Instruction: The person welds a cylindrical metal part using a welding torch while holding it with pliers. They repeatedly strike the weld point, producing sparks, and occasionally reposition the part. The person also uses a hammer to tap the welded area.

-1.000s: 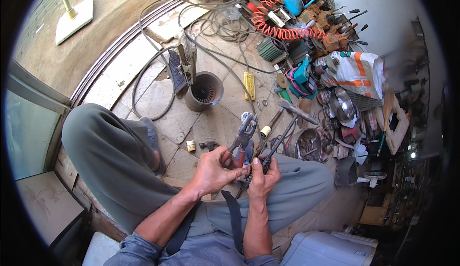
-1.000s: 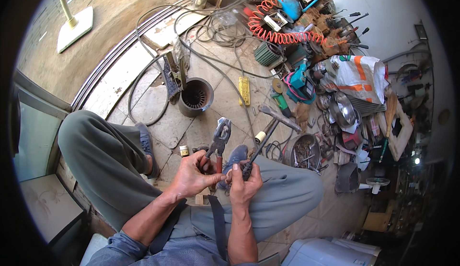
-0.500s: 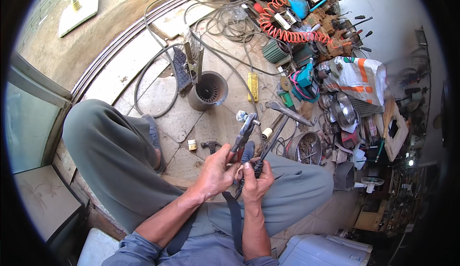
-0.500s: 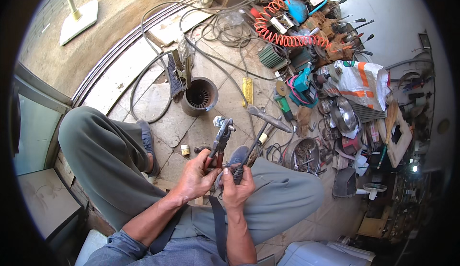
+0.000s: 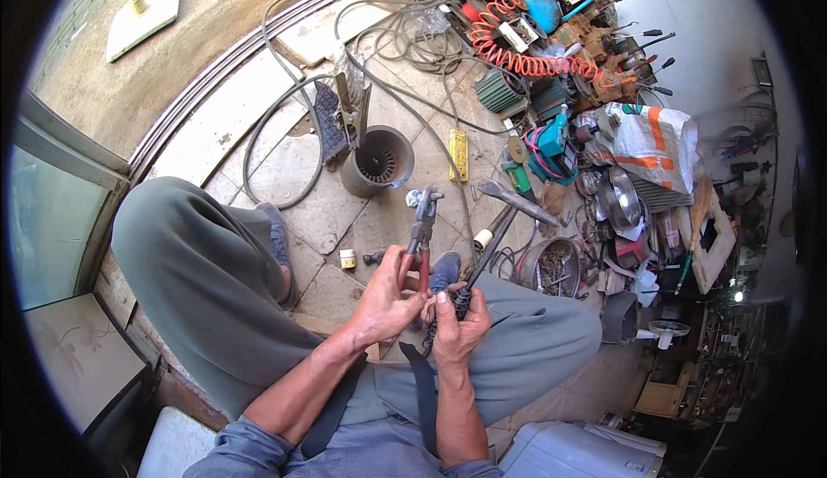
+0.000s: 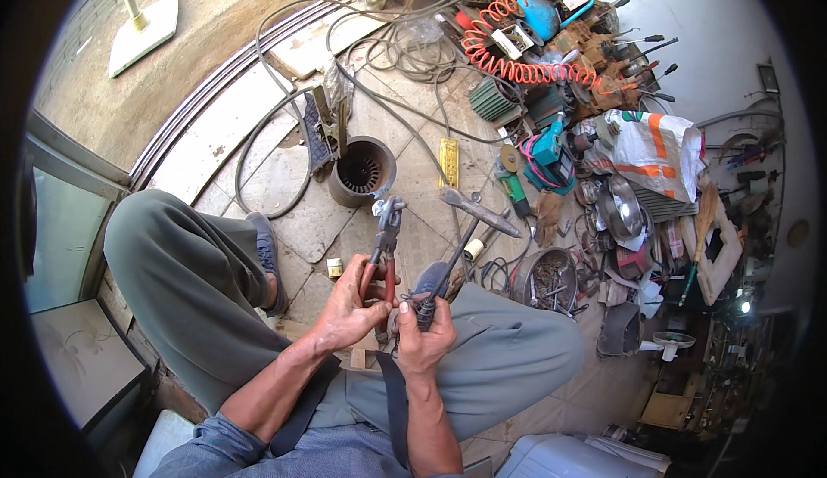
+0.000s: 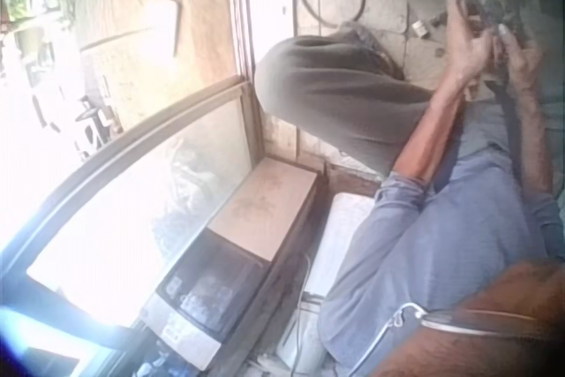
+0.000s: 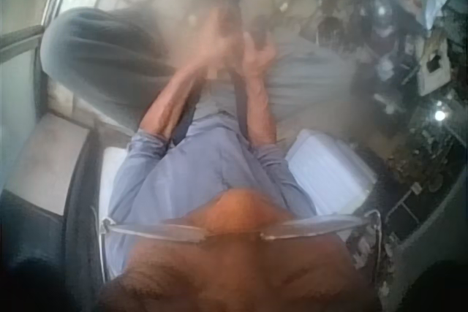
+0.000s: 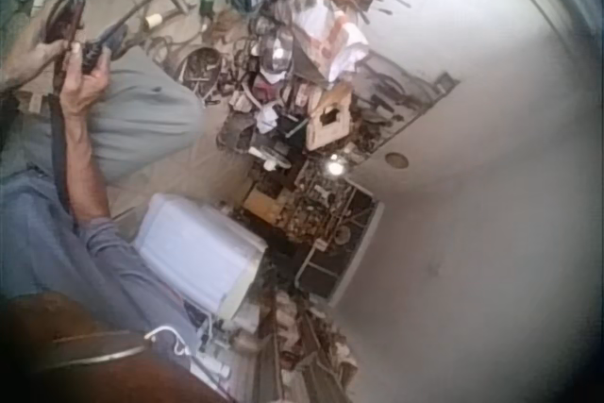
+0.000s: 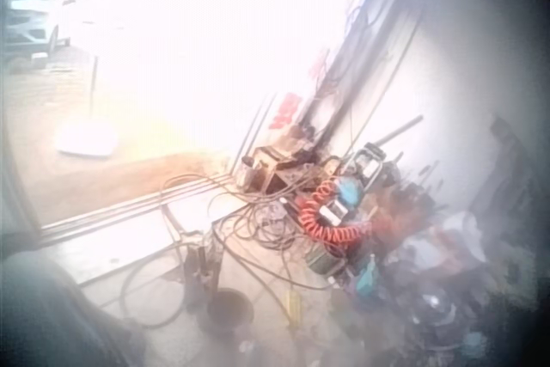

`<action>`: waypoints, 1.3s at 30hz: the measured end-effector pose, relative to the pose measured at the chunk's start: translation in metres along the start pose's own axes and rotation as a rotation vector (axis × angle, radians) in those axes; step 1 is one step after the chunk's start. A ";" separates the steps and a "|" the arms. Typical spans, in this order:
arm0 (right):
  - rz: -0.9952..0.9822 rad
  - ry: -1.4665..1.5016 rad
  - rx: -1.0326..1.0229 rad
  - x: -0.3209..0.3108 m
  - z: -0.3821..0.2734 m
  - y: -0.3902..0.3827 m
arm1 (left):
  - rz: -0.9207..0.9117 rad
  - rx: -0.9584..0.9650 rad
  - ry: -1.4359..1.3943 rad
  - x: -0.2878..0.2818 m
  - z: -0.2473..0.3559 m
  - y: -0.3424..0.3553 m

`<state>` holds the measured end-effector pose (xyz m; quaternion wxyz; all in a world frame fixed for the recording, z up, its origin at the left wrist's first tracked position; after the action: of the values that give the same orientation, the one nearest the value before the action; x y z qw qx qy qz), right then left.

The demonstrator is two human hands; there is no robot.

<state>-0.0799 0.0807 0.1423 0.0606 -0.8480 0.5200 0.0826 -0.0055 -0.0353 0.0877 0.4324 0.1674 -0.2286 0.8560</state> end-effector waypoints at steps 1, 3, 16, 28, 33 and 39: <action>-0.007 0.023 0.037 0.000 0.005 0.000 | -0.020 -0.003 0.009 0.001 0.002 0.000; -0.022 -0.063 -0.058 0.002 -0.003 0.002 | -0.059 -0.009 0.028 0.005 0.004 -0.001; -0.001 -0.207 -0.192 -0.001 -0.019 -0.011 | 0.148 0.078 0.408 -0.017 0.010 -0.002; -0.062 -0.402 -0.155 0.012 0.009 -0.007 | 0.108 -0.018 0.320 -0.031 -0.033 0.044; -0.051 -0.410 -0.083 0.012 0.038 0.017 | 0.161 -0.181 0.123 -0.059 -0.092 0.085; -0.030 -0.414 0.063 0.015 0.077 0.036 | 0.164 -0.268 0.056 -0.066 -0.130 0.109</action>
<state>-0.1112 0.0663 0.0634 0.1938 -0.8182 0.4863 0.2378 -0.0688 -0.0663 -0.0803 0.3859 0.0651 -0.3414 0.8546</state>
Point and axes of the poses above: each hand's wrist, its own y-axis towards the middle knuckle, its own x-axis out of the palm, z = x × y, the point moved 10 cm from there along y, towards the middle knuckle
